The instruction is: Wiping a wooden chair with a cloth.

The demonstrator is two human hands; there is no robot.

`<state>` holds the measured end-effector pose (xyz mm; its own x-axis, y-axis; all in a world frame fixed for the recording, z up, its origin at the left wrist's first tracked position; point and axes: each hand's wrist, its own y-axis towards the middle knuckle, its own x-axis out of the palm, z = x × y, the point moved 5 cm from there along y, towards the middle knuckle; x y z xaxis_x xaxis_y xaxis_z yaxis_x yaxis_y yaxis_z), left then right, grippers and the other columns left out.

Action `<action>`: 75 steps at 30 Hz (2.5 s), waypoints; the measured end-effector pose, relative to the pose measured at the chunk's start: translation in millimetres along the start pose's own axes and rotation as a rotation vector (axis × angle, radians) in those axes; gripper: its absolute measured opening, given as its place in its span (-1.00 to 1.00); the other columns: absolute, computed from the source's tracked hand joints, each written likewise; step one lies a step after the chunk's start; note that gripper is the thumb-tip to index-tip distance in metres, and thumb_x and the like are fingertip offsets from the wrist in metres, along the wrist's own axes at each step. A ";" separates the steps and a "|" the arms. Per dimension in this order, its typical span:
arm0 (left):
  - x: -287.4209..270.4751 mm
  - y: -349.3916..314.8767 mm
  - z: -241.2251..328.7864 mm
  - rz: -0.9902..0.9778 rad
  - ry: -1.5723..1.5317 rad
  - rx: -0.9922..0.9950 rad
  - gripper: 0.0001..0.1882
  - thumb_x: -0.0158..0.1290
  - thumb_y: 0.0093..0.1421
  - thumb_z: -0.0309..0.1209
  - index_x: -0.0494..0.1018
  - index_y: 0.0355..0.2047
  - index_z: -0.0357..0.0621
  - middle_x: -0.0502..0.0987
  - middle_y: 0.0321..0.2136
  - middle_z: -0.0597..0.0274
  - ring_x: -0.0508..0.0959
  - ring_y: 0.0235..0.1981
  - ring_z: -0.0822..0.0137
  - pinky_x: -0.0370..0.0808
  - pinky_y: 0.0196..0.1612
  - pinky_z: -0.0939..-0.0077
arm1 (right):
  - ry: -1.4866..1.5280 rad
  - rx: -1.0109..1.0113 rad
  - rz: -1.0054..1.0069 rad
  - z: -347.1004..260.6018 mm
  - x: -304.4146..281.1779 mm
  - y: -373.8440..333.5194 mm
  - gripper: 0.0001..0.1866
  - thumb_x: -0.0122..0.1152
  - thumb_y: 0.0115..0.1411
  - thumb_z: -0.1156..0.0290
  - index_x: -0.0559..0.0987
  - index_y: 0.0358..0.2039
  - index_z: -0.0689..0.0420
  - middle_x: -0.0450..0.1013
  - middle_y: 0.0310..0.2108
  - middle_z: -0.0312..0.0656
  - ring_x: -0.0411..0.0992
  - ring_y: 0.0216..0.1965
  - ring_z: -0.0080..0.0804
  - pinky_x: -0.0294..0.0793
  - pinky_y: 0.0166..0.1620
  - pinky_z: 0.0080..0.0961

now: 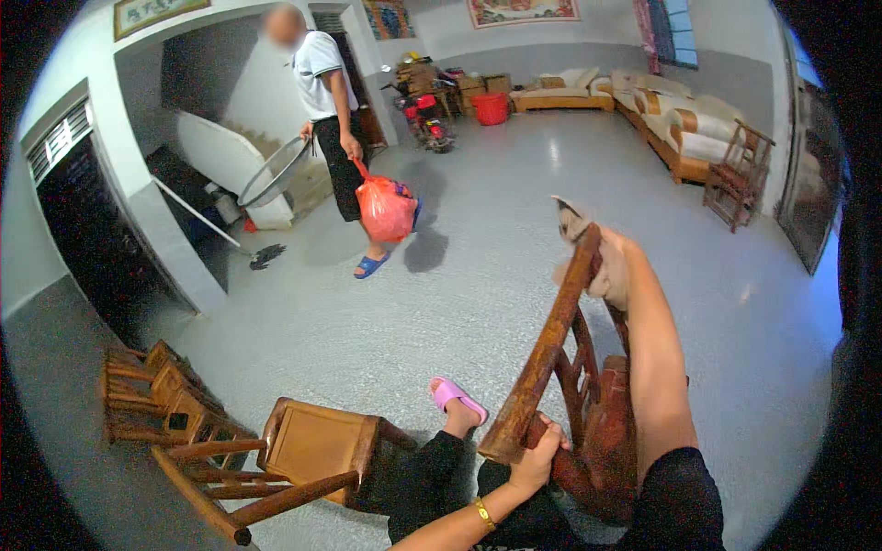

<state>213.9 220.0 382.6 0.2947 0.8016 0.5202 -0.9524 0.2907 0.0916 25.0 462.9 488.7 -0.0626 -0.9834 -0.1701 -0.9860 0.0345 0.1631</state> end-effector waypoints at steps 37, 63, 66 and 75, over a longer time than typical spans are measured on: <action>-6.1 3.5 -4.9 -0.013 0.271 0.244 -0.87 0.06 0.14 -0.44 0.33 -0.38 -0.17 0.39 -0.60 0.39 0.43 -0.58 0.54 0.39 -0.50 0.61 | -1.368 0.687 0.247 203.5 -25.5 -246.0 -0.44 -0.25 0.18 0.01 0.50 -0.12 0.21 0.48 -0.24 0.10 0.47 -0.21 0.03 0.38 -0.09 -0.13; -119.7 40.2 198.2 0.414 -0.366 0.541 -0.44 -0.21 0.17 -0.16 0.15 0.15 -0.09 0.31 0.04 0.13 0.27 0.07 0.24 0.17 0.09 0.16 | -1.249 0.761 0.051 167.3 48.3 -454.5 -0.48 -0.05 0.18 0.15 0.16 0.07 0.16 0.22 -0.11 -0.06 0.30 -0.16 -0.17 0.34 -0.12 -0.19; -85.3 18.3 316.1 0.231 -0.424 0.986 -0.38 -0.27 0.21 -0.04 0.01 0.24 0.00 0.21 0.12 0.17 0.19 0.12 0.30 -0.02 0.16 0.10 | -1.340 0.783 0.058 166.3 47.8 -447.7 -0.53 -0.02 0.16 0.14 0.29 0.00 0.16 0.35 -0.24 -0.05 0.39 -0.29 -0.21 0.42 -0.24 -0.19; 66.1 -74.6 211.7 -0.435 -0.088 1.175 -0.59 -0.19 0.09 -0.12 0.15 -0.10 -0.04 0.22 -0.17 0.19 0.21 -0.14 0.26 0.03 -0.11 0.15 | -1.524 0.632 -0.088 257.9 20.5 -438.5 -0.41 0.05 0.07 -0.08 0.38 -0.02 0.09 0.46 -0.31 0.03 0.47 -0.37 -0.24 0.48 -0.34 -0.28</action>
<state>288.0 140.7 589.8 0.6383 0.7057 0.3074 -0.2845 -0.1548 0.9461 416.2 473.5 163.1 0.2846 0.0690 -0.9562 -0.8737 0.4291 -0.2290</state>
